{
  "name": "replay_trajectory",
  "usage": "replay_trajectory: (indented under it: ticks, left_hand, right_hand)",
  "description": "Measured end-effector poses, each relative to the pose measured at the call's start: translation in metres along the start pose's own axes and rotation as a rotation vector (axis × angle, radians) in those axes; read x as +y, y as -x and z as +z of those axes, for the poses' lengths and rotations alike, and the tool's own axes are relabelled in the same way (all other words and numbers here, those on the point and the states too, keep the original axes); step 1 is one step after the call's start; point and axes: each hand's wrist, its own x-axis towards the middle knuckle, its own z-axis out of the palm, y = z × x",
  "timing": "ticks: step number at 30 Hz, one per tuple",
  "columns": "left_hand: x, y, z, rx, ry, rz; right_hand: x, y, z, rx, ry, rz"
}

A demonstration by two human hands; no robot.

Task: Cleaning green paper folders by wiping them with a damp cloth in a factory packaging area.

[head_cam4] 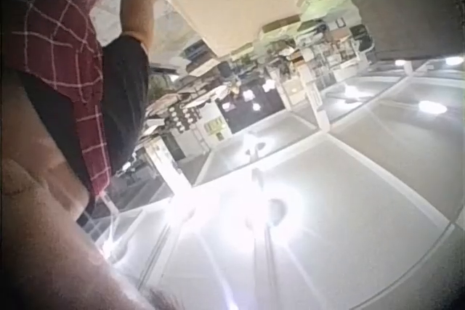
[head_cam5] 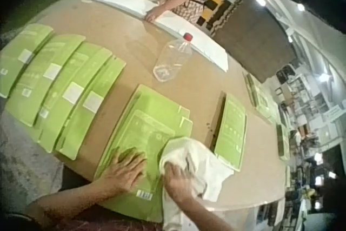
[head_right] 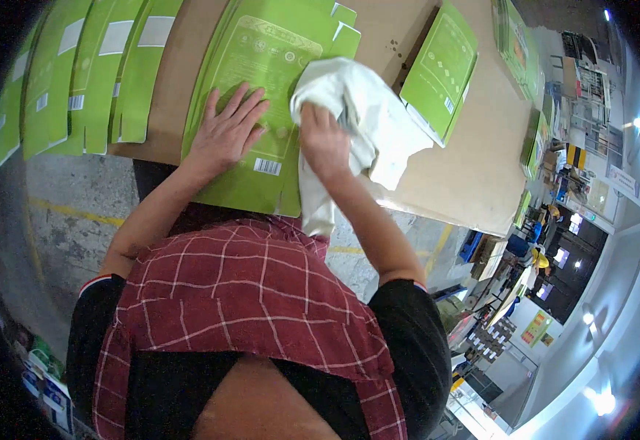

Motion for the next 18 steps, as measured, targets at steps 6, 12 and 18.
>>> replay_trajectory:
  ticks: [6, 12, 18]
  left_hand:
    - [0.003, -0.008, 0.005, 0.023, -0.031, 0.027]
    - [-0.002, -0.006, 0.006, 0.046, -0.029, 0.014]
    - [0.000, 0.000, 0.000, -0.015, -0.002, -0.015]
  right_hand:
    - [0.052, -0.081, 0.009, -0.057, 0.132, 0.040]
    - [0.023, -0.049, -0.014, -0.412, 0.130, -0.168]
    - [-0.012, 0.010, -0.044, -0.326, 0.073, -0.434]
